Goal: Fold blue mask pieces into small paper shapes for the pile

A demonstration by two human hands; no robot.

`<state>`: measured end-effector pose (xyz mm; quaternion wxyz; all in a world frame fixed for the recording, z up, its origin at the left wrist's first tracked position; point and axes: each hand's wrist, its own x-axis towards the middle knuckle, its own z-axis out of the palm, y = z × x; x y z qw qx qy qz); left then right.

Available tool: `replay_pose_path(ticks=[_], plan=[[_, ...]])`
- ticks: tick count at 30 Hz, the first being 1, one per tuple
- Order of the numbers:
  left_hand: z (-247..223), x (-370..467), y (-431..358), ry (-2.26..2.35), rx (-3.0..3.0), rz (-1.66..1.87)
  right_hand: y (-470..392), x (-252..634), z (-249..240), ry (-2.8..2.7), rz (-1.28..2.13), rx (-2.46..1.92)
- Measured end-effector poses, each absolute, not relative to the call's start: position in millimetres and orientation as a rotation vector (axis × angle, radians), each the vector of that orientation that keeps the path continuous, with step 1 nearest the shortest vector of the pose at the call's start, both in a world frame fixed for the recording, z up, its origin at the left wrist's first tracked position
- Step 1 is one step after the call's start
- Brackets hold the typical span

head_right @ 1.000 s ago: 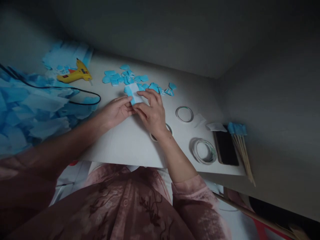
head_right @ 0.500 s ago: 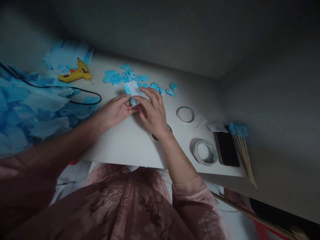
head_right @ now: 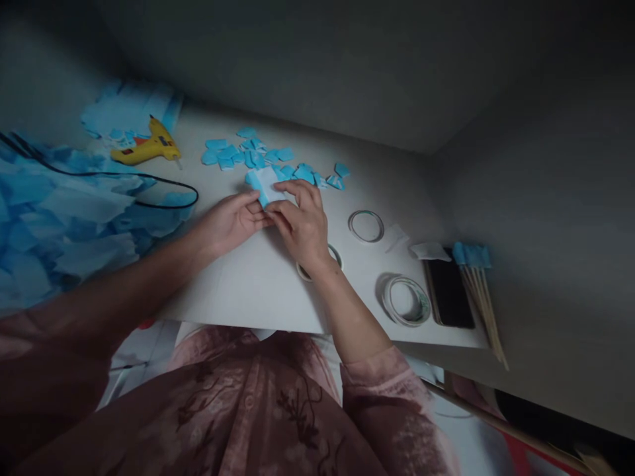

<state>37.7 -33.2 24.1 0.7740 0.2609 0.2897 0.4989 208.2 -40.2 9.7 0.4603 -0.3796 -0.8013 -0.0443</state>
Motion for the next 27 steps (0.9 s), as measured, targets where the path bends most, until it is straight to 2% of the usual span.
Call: replay_pose_path(ticks=[9, 20, 27], plan=[[17.9, 33.8, -32.1, 0.728, 0.754, 1.136, -40.6, 209.0, 10.8, -1.955, 0.023, -0.959], [17.7, 31.2, -36.3, 0.767, 0.945, 1.039, -40.3, 206.7, 10.4, -1.568, 0.665, -1.014], [18.5, 30.8, -37.6, 0.768, 0.947, 1.027, -40.5, 203.6, 10.7, -1.508, 0.733, -1.013]])
